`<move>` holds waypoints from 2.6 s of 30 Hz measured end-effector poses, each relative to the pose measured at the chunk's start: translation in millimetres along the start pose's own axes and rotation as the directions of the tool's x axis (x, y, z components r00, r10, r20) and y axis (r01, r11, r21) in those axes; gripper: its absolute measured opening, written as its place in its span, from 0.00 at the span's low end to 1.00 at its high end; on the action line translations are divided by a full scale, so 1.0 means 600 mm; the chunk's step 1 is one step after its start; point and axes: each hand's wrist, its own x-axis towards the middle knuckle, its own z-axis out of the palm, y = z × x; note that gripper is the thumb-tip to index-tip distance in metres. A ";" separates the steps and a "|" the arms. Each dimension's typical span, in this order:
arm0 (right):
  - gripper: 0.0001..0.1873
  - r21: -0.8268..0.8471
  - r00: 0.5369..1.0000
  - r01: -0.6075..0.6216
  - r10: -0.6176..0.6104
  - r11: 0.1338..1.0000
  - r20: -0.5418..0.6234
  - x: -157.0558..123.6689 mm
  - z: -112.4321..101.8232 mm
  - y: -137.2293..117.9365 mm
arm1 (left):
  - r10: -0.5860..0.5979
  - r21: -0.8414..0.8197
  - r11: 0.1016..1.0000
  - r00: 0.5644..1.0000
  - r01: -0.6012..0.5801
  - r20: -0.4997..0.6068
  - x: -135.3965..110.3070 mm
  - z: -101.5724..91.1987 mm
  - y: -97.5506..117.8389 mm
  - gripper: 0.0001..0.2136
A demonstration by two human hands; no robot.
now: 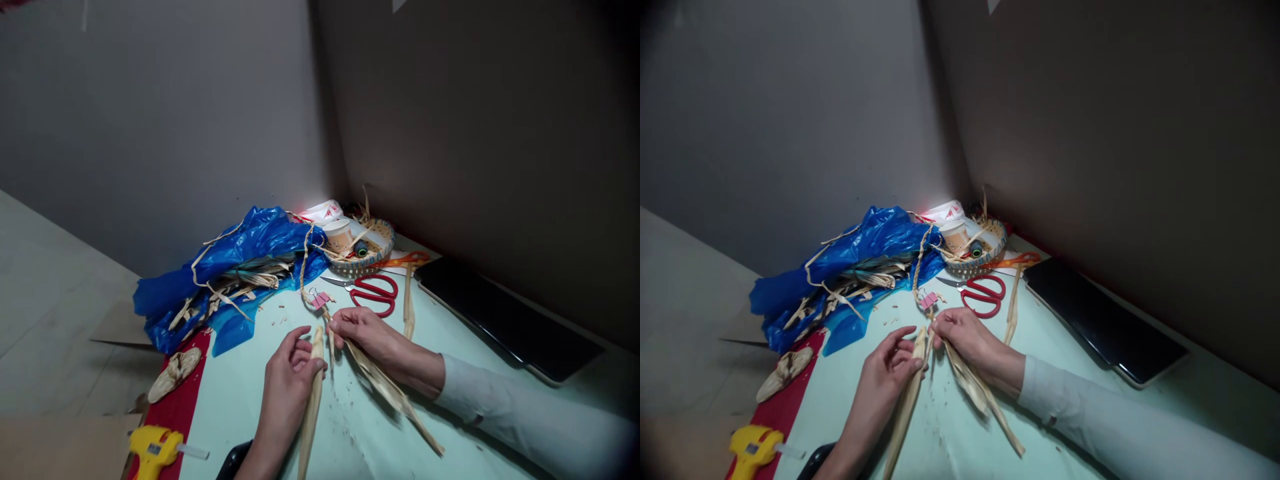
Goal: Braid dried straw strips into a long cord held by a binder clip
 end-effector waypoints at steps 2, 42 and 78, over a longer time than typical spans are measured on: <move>0.15 -0.015 1.000 0.013 -0.013 1.000 0.010 0.000 -0.001 0.001 | -0.030 0.000 1.000 0.999 0.030 0.013 -0.004 0.003 0.008 0.19; 0.13 -0.308 0.994 0.097 -0.108 0.947 -0.021 -0.001 0.008 0.006 | -0.211 -0.342 0.915 0.976 0.215 0.048 -0.013 0.045 0.012 0.14; 0.14 -0.366 0.999 0.032 -0.029 0.930 0.012 0.012 -0.007 0.002 | 0.072 0.121 0.990 0.997 -0.069 -0.019 0.007 0.033 0.005 0.08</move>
